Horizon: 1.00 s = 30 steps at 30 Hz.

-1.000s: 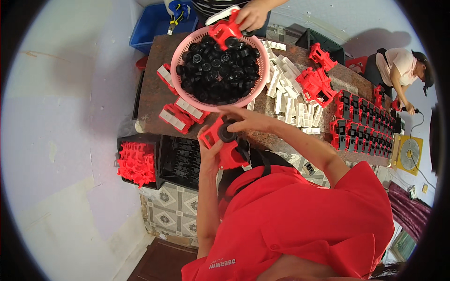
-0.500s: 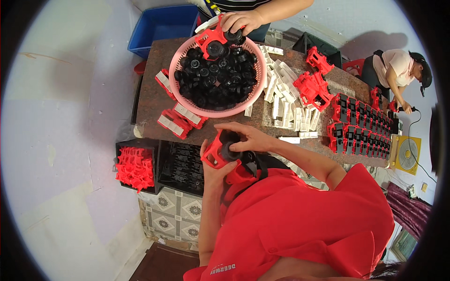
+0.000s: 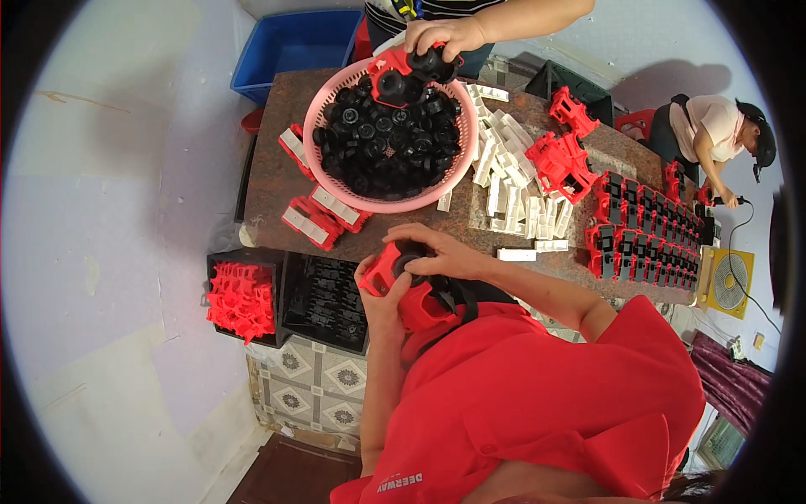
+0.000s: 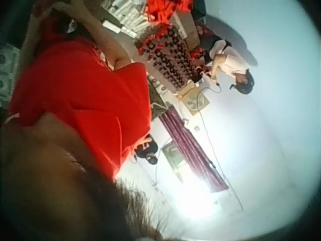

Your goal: The person assembles plastic toy fire trucks by attaching wheels to the toy chassis with plastic pins by hand.

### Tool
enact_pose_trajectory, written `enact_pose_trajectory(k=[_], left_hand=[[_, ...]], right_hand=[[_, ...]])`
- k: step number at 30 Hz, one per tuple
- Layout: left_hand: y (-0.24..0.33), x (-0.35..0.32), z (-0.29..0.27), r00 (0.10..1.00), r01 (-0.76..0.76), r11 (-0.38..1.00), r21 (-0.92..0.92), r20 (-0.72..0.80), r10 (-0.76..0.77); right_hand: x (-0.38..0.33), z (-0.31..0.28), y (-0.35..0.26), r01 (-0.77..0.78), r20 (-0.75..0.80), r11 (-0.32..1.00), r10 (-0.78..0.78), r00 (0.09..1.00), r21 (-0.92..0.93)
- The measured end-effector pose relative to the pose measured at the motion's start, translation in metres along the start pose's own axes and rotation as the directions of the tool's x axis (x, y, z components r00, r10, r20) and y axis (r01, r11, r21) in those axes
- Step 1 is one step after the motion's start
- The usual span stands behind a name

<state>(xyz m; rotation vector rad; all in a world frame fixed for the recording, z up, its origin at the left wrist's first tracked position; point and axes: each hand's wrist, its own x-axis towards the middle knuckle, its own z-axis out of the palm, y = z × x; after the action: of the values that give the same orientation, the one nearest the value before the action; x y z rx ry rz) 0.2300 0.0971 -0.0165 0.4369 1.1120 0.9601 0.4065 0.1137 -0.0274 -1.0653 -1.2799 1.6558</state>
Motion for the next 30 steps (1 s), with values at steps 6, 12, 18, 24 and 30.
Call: enact_pose_trajectory(k=[6, 12, 18, 24, 30], left_hand=[[0.002, -0.002, 0.003, 0.991, -0.128, 0.982, 0.136, 0.054, 0.122], [-0.008, 0.003, -0.01, 0.991, -0.123, 0.977, 0.176, -0.021, 0.129], [-0.013, 0.017, -0.008, 0.993, -0.056, 0.99, -0.133, -0.109, 0.041], [0.002, 0.026, -0.005, 0.979, -0.15, 0.97, -0.189, -0.163, 0.119], [0.009, 0.047, -0.009, 0.963, -0.23, 0.964, -0.136, -0.173, 0.205]], right_hand=[[-0.002, 0.001, 0.0, 0.088, -0.046, 0.995, -0.09, 0.995, -0.04], [0.021, -0.015, 0.003, 0.065, 0.15, 0.986, -0.042, 0.988, -0.155], [0.136, -0.124, 0.099, -0.287, -0.371, 0.272, -0.336, 0.866, -0.918], [0.154, -0.171, 0.142, -0.203, -0.116, -0.198, -0.382, 0.917, -0.959], [0.12, -0.139, 0.087, -0.219, -0.328, 0.262, -0.513, 0.793, -0.94]])
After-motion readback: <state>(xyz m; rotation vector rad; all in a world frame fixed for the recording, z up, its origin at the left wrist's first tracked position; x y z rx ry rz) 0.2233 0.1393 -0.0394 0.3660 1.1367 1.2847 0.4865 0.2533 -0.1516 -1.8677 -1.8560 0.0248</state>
